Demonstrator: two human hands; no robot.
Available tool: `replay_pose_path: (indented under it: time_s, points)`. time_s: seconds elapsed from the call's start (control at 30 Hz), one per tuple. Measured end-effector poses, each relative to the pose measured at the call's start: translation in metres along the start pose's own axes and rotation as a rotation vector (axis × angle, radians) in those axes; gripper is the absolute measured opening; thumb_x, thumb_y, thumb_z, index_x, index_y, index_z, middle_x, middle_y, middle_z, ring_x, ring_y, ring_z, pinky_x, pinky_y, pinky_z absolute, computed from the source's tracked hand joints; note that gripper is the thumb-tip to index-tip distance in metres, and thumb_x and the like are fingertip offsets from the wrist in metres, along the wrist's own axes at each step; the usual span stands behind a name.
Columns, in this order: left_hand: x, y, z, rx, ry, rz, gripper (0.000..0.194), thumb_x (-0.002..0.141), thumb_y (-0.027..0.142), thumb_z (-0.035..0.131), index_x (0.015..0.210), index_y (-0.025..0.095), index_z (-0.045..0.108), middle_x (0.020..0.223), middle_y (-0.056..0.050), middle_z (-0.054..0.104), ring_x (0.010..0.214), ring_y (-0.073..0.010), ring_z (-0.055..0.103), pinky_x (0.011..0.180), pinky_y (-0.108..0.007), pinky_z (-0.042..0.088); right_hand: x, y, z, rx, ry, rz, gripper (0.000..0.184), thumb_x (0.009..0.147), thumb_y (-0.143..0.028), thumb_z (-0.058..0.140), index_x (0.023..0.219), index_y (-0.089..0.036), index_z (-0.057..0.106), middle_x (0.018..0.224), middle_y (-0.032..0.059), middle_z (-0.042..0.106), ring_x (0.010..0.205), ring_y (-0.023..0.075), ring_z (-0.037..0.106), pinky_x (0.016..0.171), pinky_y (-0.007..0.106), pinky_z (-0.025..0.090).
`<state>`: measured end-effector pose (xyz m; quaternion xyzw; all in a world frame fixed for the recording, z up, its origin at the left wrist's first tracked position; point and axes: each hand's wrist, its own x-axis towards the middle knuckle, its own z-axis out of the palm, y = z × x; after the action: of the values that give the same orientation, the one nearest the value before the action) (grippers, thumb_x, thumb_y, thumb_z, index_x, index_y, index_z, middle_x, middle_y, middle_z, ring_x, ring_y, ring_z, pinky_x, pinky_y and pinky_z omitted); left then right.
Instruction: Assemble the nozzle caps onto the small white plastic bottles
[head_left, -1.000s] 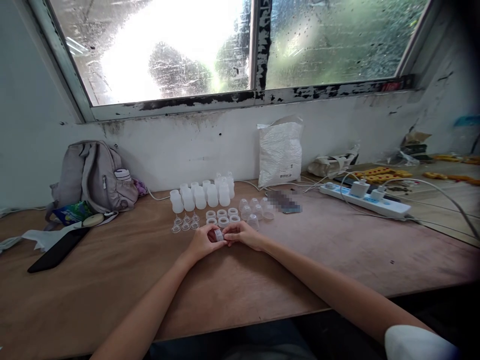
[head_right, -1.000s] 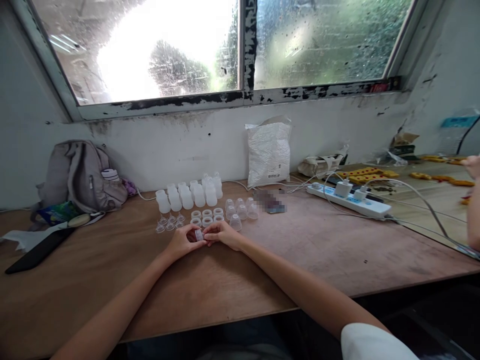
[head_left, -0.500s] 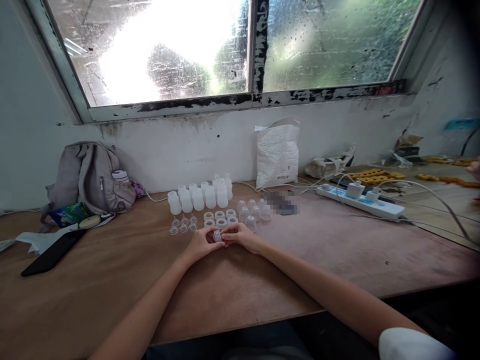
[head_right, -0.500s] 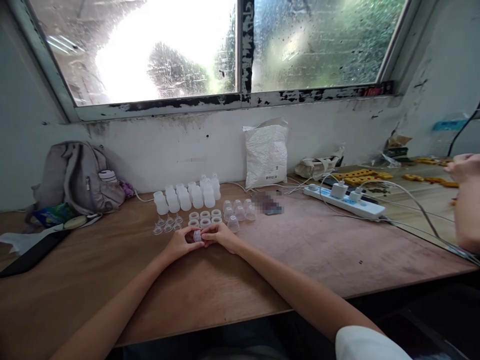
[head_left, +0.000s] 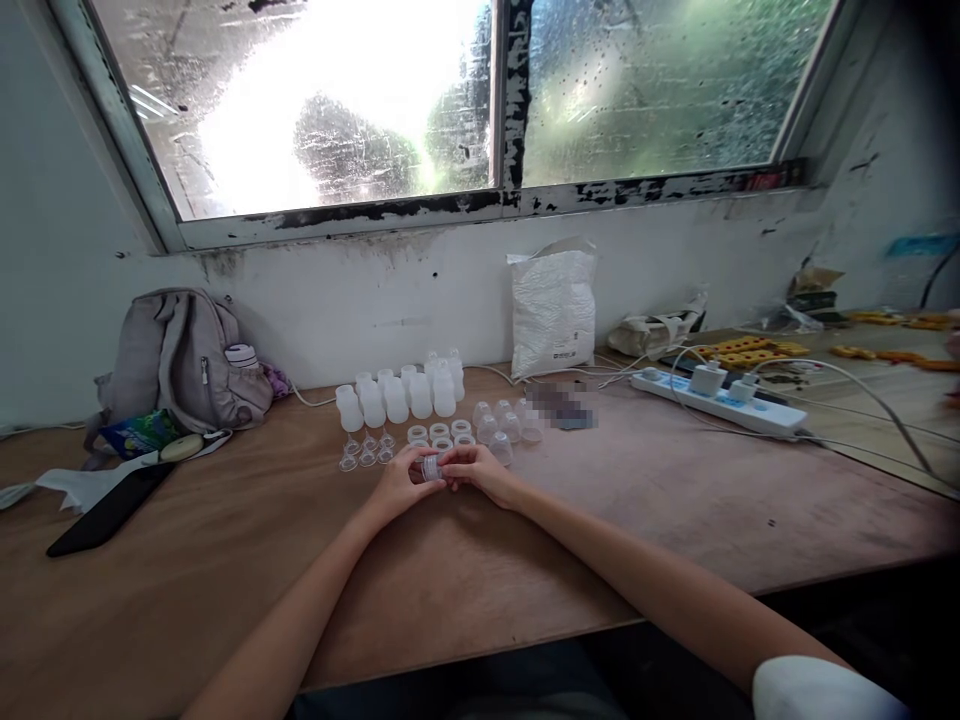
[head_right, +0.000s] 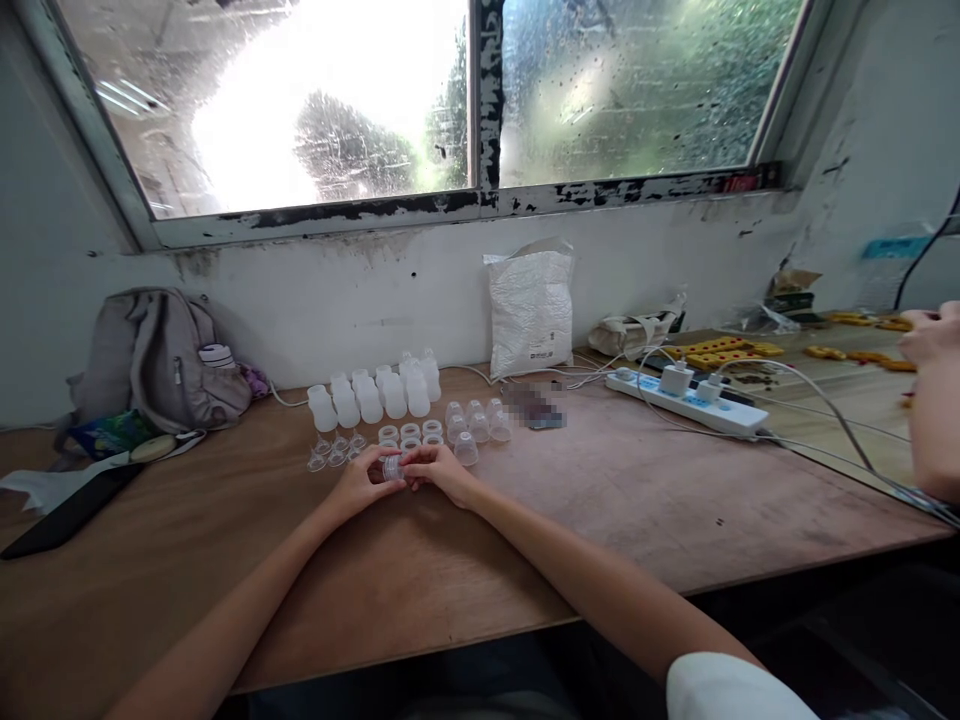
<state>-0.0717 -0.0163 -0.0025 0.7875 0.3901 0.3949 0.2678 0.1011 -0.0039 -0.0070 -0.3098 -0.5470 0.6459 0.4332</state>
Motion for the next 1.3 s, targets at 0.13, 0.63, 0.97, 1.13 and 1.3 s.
replay_pose_path:
  time_s: [0.13,0.63,0.97,1.13,1.3]
  points:
    - [0.001,0.000,-0.001,0.012,0.003,0.003,0.039,0.064,0.029,0.066,0.101,0.020,0.056,0.097,-0.004,0.051,0.082,-0.0149,0.054,0.065,-0.025,0.050,0.001,0.002,-0.001,0.009,-0.016,-0.017,0.027,0.054,-0.024,0.072,0.074,-0.012,0.059,0.058,-0.0020,0.058,0.050,0.0086,0.055,0.051,0.023,0.047]
    - [0.002,-0.003,-0.004,0.095,0.033,0.066,0.044,0.061,0.038,0.069,0.100,0.021,0.056,0.086,-0.001,0.044,0.071,-0.0116,0.050,0.067,-0.026,0.047,0.002,0.000,0.003,-0.392,0.010,-0.070,0.039,0.061,-0.039,0.067,0.089,-0.013,0.058,0.054,-0.0049,0.054,0.037,0.0040,0.042,0.037,0.018,0.030]
    - [0.003,-0.007,-0.008,0.019,0.046,0.044,0.035,0.057,0.035,0.072,0.084,0.018,0.057,0.088,-0.002,0.046,0.078,-0.0137,0.052,0.071,-0.029,0.049,0.000,-0.008,0.005,-0.531,-0.056,-0.031,0.042,0.064,-0.045,0.064,0.088,-0.011,0.064,0.040,-0.0066,0.044,0.035,0.0049,0.034,0.037,0.018,0.024]
    - [0.003,-0.004,-0.008,0.042,0.042,0.074,0.035,0.056,0.032,0.073,0.083,0.017,0.055,0.088,-0.002,0.048,0.078,-0.0142,0.052,0.070,-0.029,0.049,0.002,-0.002,0.003,-0.402,-0.038,-0.038,0.039,0.060,-0.040,0.068,0.087,-0.013,0.058,0.056,-0.0046,0.053,0.039,0.0037,0.043,0.038,0.017,0.032]
    - [0.002,-0.001,-0.012,0.054,-0.013,0.092,0.028,0.066,0.027,0.065,0.090,0.018,0.055,0.093,-0.004,0.053,0.085,-0.0152,0.054,0.075,-0.028,0.047,0.002,0.001,0.005,-0.243,-0.003,0.013,0.042,0.058,-0.036,0.070,0.089,-0.017,0.049,0.072,-0.0006,0.056,0.046,0.0069,0.052,0.033,0.016,0.038]
